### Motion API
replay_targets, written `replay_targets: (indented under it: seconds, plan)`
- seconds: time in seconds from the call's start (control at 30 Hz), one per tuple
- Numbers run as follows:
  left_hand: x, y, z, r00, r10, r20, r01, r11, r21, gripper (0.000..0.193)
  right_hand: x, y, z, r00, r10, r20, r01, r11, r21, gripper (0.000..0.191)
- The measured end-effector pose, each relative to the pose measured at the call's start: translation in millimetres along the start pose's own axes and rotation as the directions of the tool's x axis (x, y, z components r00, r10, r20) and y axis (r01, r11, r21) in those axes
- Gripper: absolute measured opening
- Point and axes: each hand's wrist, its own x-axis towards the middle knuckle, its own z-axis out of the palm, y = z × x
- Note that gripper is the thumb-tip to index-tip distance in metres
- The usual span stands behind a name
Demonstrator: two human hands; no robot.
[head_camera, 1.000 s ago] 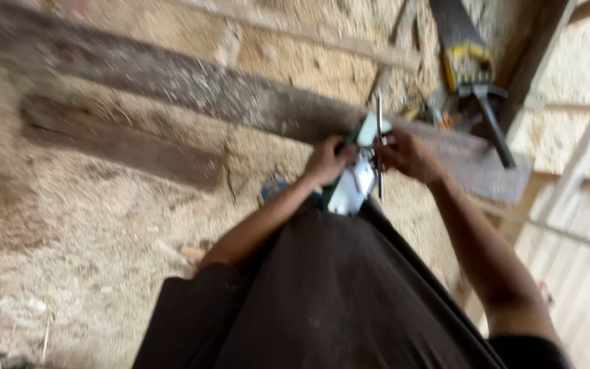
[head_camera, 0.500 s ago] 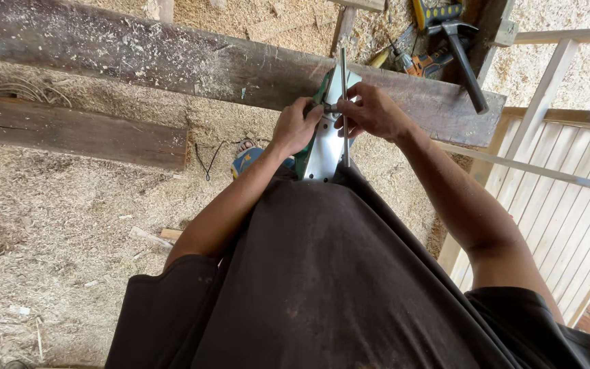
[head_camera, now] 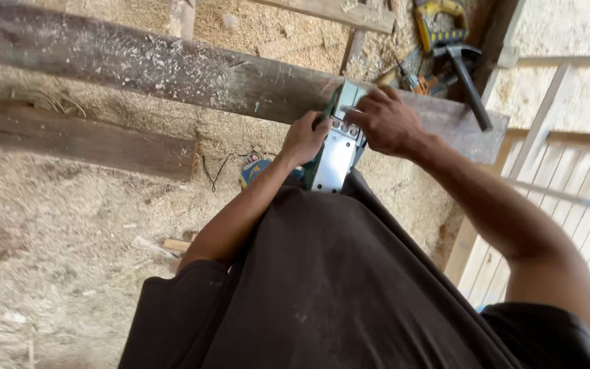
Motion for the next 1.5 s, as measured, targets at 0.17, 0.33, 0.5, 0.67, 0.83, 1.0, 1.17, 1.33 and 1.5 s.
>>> replay_targets:
  seconds: [0.17,0.33,0.5,0.67,0.83,1.0,1.17,1.33,1.5]
  plan:
    - [-2,0,-1,1.000,0.010,-0.022,-0.012,0.998,-0.066,0.046,6,-1,6,0.792,0.398,0.462,-0.610,0.497,0.617,0.030]
    - [-5,8,0,0.999,-0.015,-0.037,0.013,0.998,-0.058,0.047,16,-5,8,0.653,0.421,0.630,-0.751,0.252,0.610,0.032]
    - [-7,6,2,0.999,-0.039,-0.025,0.039,0.999,-0.015,0.047,28,-10,7,0.547,0.437,0.714,-0.796,0.009,0.605,0.033]
    - [-6,-4,5,0.996,0.072,-0.044,-0.070,0.996,0.062,0.053,31,-23,10,0.982,-0.041,0.187,0.047,0.998,-0.030,0.031]
    - [-2,-8,3,1.000,-0.031,-0.003,0.031,0.998,-0.062,0.058,3,-6,4,0.998,0.066,0.004,-0.066,0.994,0.086,0.016]
    - [5,-3,-6,1.000,-0.004,0.027,0.005,1.000,-0.012,0.058,-1,-1,17,0.758,0.447,0.475,-0.652,0.530,0.542,0.023]
    - [4,6,-7,0.997,-0.067,0.042,0.067,0.998,-0.017,0.055,9,0,24,0.700,0.464,0.542,-0.713,0.426,0.557,0.031]
    - [1,7,-4,0.992,-0.108,0.066,0.109,0.994,-0.009,0.053,21,3,13,0.543,0.424,0.725,-0.813,0.051,0.580,0.035]
    - [3,-3,-5,0.981,0.193,-0.020,-0.192,0.981,0.022,0.054,25,-6,14,0.862,0.253,0.440,-0.469,0.726,0.503,0.026]
